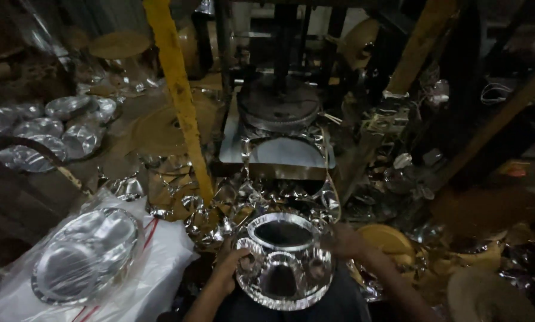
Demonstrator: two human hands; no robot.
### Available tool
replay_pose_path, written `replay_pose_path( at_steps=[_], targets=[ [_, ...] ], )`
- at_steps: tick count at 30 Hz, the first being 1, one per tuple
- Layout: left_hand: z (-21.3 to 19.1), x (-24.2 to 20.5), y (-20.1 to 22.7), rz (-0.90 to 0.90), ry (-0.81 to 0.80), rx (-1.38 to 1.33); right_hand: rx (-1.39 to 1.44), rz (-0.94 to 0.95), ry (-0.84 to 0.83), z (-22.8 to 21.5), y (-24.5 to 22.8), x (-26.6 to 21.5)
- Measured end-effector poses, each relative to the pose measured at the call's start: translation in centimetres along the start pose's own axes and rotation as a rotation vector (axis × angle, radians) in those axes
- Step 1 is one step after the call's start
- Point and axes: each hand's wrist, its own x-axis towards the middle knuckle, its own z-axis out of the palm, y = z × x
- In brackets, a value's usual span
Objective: The person sits on the floor and repeatedly picks up shiny metal plates, stacks them, and places them into a white plastic bag. The person handles the plates one at a time, occasionally adjusting the stack before bagging.
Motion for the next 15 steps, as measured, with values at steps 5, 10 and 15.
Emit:
replay_pose_path(
  at_steps=[5, 10, 15],
  targets=[
    [-2.8, 2.6, -1.9, -0.030, 0.100, 0.132, -0.190, -0.191, -0.200, 3.2, 3.9, 2.0],
    [-7.4, 8.4, -6.5, 0.742, 0.009, 1.003, -0.078, 0.412, -0.001, -6.8, -14.4, -3.4],
    [-1.4, -1.3, 1.0, 0.254, 0.126, 1.106, -0.113, -0.073, 0.251, -3.8, -19.0, -3.4]
  ],
)
